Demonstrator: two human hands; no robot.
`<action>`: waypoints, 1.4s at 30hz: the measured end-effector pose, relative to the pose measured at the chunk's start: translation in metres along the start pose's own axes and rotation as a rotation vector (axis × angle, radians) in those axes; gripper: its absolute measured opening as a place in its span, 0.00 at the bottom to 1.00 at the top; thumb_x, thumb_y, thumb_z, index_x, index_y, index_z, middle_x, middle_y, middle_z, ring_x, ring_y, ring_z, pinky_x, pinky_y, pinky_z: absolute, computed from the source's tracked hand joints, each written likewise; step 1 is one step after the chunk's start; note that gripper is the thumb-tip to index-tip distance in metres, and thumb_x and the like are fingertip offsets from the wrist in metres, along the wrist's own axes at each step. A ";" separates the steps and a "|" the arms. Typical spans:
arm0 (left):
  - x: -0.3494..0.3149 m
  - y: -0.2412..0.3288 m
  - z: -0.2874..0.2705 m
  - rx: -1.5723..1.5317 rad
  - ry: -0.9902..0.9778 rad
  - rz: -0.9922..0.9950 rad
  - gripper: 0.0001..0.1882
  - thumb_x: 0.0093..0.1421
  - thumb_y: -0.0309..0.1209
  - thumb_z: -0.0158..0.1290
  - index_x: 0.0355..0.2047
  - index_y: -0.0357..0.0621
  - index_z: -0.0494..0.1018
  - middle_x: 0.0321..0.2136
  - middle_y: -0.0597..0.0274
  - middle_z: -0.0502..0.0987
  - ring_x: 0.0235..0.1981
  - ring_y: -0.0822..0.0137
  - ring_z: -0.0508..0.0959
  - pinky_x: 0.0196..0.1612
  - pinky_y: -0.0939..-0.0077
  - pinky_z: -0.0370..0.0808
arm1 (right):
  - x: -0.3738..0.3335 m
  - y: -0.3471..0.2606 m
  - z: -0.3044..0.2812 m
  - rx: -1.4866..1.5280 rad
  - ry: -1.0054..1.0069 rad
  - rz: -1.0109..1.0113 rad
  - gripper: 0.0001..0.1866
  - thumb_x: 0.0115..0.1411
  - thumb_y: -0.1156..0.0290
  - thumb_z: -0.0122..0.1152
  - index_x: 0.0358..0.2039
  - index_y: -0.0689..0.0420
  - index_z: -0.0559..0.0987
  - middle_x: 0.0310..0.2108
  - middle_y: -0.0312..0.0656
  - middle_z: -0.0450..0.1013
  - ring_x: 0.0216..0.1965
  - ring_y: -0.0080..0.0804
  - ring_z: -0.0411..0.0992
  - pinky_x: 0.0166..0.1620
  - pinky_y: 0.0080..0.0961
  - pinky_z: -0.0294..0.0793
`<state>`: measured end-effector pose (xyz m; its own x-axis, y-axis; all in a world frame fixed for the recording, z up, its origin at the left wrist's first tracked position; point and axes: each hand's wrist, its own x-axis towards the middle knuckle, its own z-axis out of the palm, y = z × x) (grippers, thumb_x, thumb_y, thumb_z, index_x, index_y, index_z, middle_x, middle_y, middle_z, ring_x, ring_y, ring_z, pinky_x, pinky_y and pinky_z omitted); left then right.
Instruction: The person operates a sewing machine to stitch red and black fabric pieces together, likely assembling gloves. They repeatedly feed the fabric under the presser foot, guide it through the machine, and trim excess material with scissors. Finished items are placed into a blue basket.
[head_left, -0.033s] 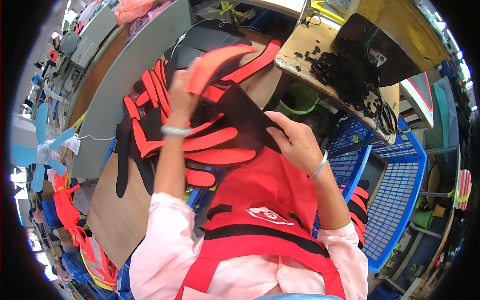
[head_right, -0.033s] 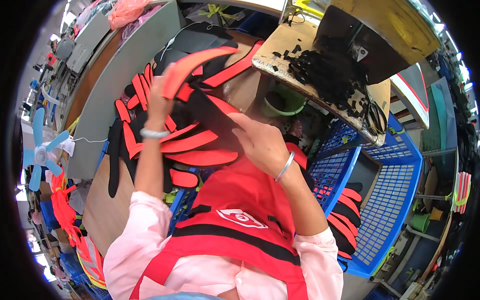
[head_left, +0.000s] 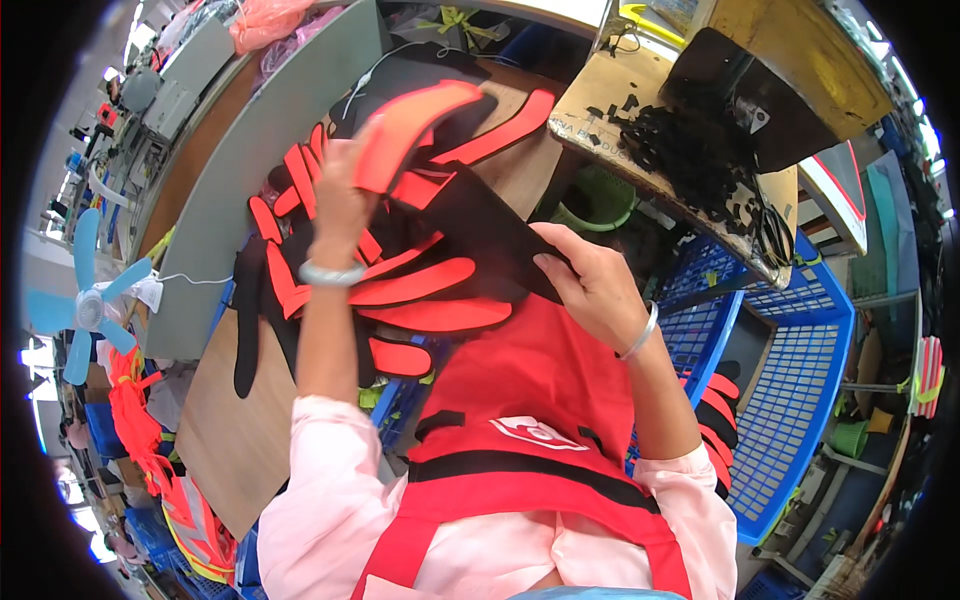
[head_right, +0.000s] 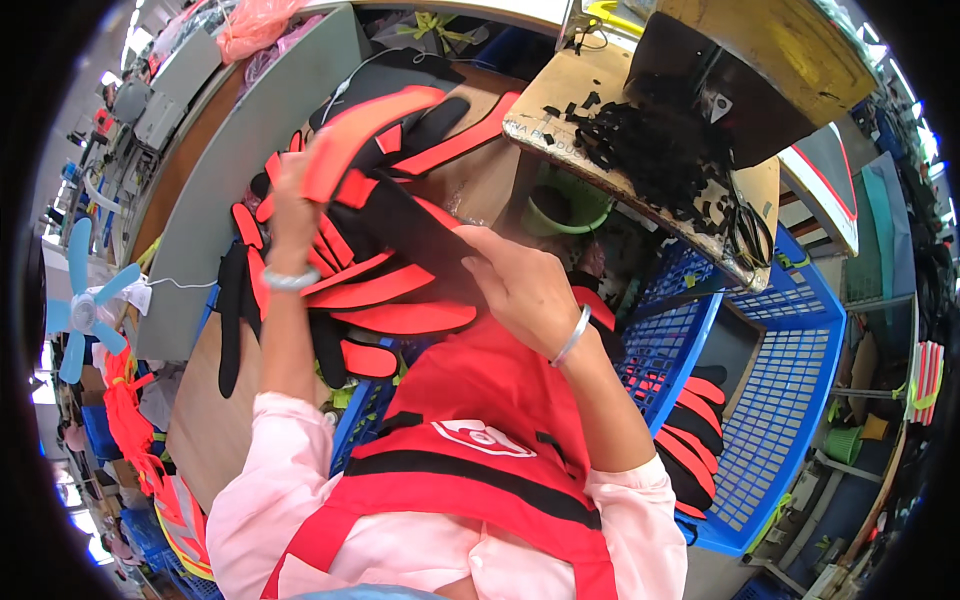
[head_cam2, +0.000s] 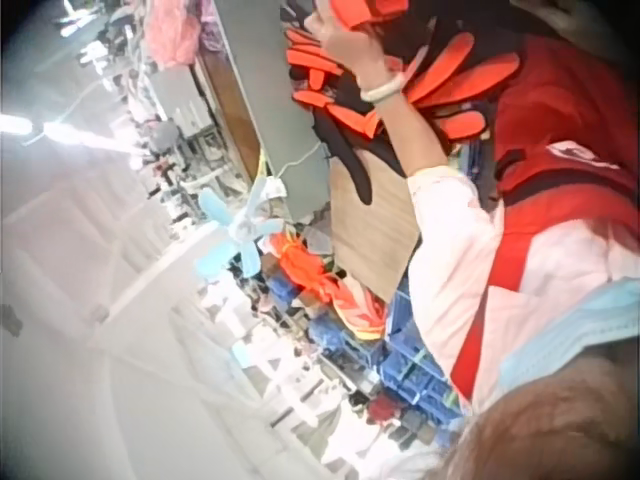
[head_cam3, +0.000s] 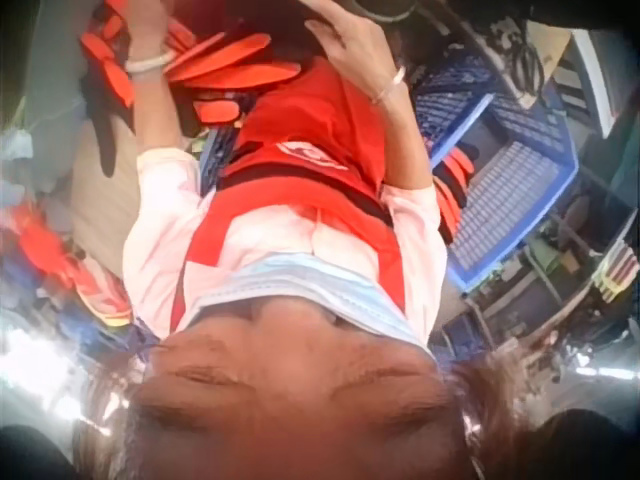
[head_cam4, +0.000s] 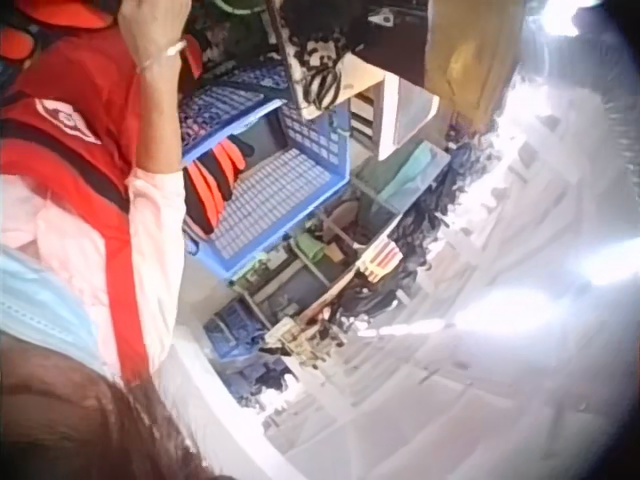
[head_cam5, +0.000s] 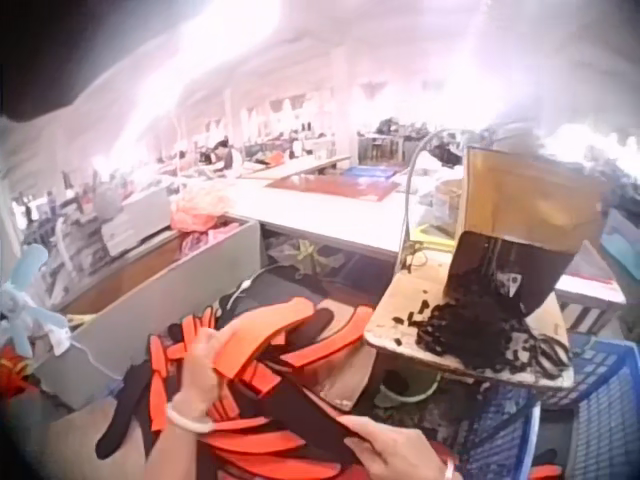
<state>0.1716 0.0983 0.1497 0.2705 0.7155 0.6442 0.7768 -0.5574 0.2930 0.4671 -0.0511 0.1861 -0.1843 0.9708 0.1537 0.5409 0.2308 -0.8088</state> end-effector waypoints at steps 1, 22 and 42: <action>0.012 0.018 -0.037 0.033 0.037 0.034 0.32 0.52 0.21 0.53 0.59 0.58 0.70 0.34 0.55 0.70 0.35 0.56 0.74 0.40 0.62 0.72 | -0.004 0.001 -0.002 0.048 0.087 -0.086 0.17 0.60 0.73 0.57 0.50 0.54 0.74 0.31 0.52 0.76 0.31 0.50 0.75 0.34 0.36 0.72; 0.058 0.231 -0.023 -0.657 -1.278 0.698 0.30 0.59 0.47 0.56 0.51 0.33 0.70 0.47 0.46 0.74 0.45 0.49 0.77 0.45 0.64 0.74 | -0.107 0.000 -0.153 -0.021 0.673 0.101 0.10 0.60 0.71 0.60 0.39 0.63 0.78 0.25 0.39 0.75 0.28 0.23 0.73 0.35 0.19 0.70; 0.144 0.281 0.167 -1.346 -0.945 -0.425 0.11 0.58 0.33 0.59 0.37 0.39 0.75 0.27 0.67 0.76 0.27 0.76 0.76 0.31 0.83 0.74 | -0.018 0.104 -0.217 -0.250 0.392 0.172 0.16 0.59 0.61 0.59 0.38 0.62 0.79 0.27 0.46 0.77 0.29 0.34 0.73 0.36 0.27 0.71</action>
<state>0.5242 0.1153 0.2071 0.7914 0.6029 -0.1010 0.0162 0.1446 0.9894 0.7052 -0.0299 0.2223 0.2216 0.9367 0.2711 0.7255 0.0274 -0.6876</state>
